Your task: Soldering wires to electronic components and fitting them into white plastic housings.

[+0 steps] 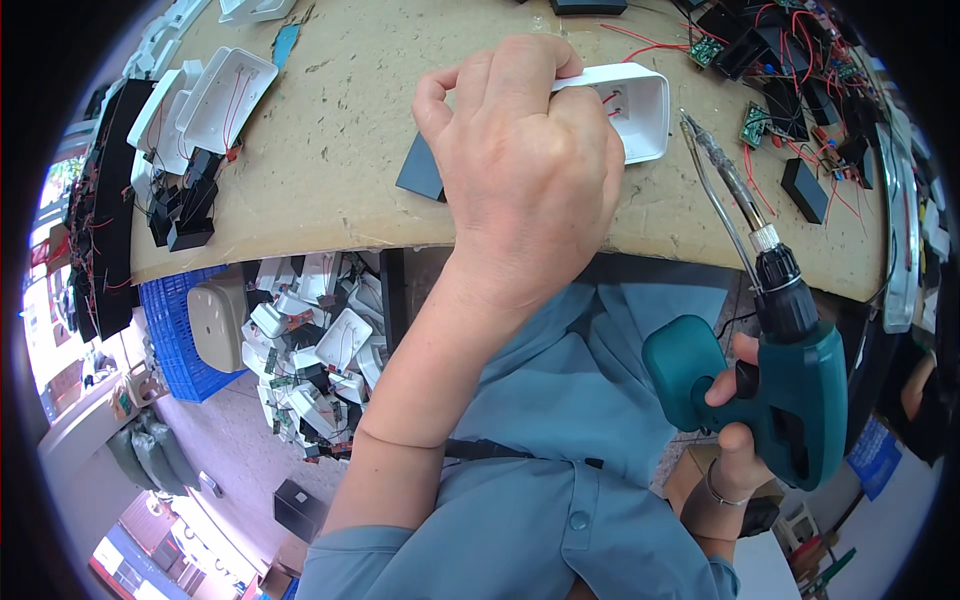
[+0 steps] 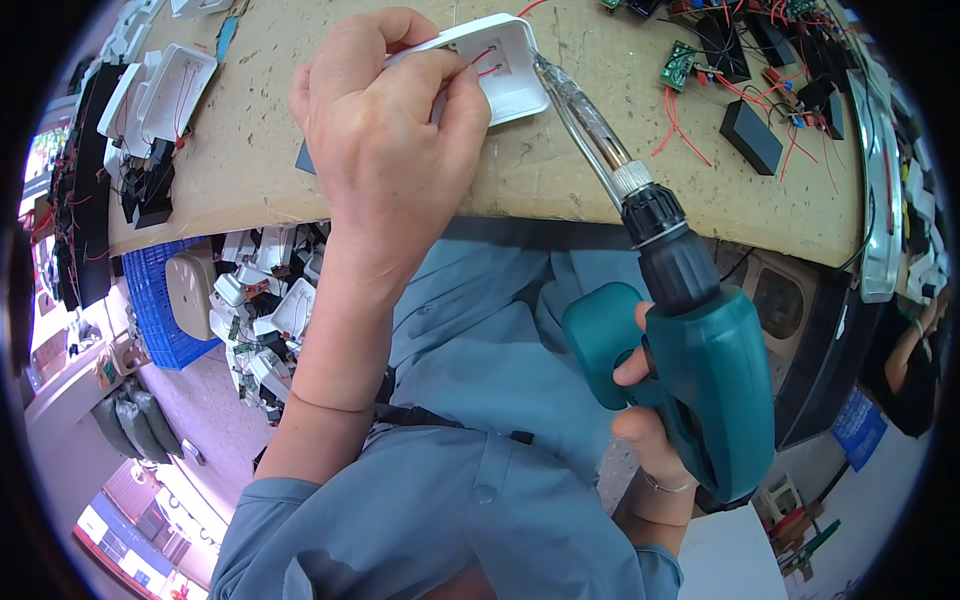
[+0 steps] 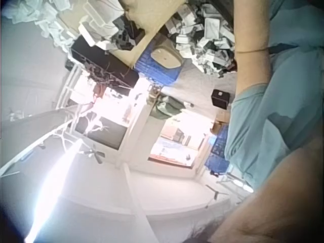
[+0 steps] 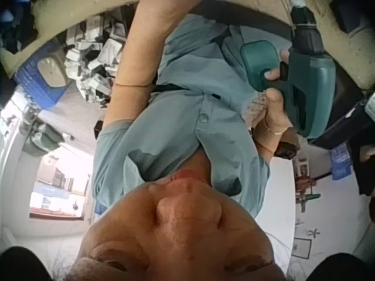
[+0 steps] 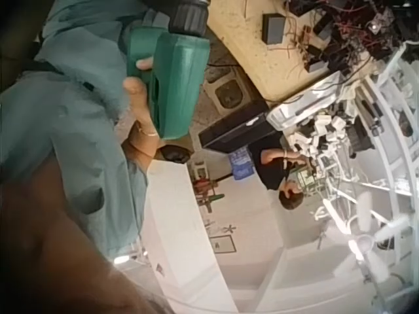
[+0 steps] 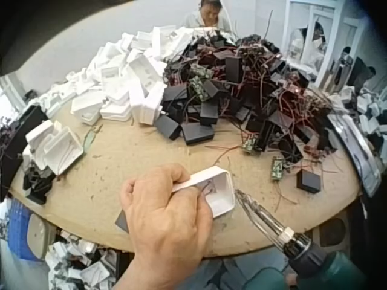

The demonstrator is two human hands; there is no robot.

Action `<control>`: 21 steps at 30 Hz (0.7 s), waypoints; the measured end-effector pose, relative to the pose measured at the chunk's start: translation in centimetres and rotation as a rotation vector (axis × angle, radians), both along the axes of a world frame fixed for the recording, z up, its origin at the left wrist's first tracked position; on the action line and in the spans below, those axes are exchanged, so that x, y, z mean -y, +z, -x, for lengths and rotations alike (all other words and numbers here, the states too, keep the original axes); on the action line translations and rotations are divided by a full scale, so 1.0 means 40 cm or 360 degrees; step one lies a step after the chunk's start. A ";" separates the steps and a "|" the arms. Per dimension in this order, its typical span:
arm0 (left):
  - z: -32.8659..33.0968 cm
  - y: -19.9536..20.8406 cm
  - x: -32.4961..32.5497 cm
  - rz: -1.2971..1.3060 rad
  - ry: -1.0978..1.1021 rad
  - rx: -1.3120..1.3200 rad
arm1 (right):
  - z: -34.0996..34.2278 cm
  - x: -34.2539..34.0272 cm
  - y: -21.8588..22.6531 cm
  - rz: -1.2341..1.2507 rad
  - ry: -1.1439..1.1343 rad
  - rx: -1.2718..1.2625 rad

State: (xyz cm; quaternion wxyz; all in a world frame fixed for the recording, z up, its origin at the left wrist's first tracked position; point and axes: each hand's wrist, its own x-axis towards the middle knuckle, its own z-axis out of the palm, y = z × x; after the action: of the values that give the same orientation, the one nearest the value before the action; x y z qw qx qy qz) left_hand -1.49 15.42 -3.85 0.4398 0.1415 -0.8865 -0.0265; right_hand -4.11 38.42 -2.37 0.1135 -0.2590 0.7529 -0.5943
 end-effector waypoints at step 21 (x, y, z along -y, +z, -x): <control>-0.105 0.001 0.081 -0.0522 -0.0229 0.0182 | 0.018 -0.024 -0.010 0.0390 0.0202 -0.0104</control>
State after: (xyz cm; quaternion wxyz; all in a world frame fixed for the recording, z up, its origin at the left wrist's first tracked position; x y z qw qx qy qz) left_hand 2.72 12.16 -3.79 0.3567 0.1486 -0.9017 -0.1939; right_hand -4.82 39.37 -2.79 0.0938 -0.3372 0.6601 -0.6647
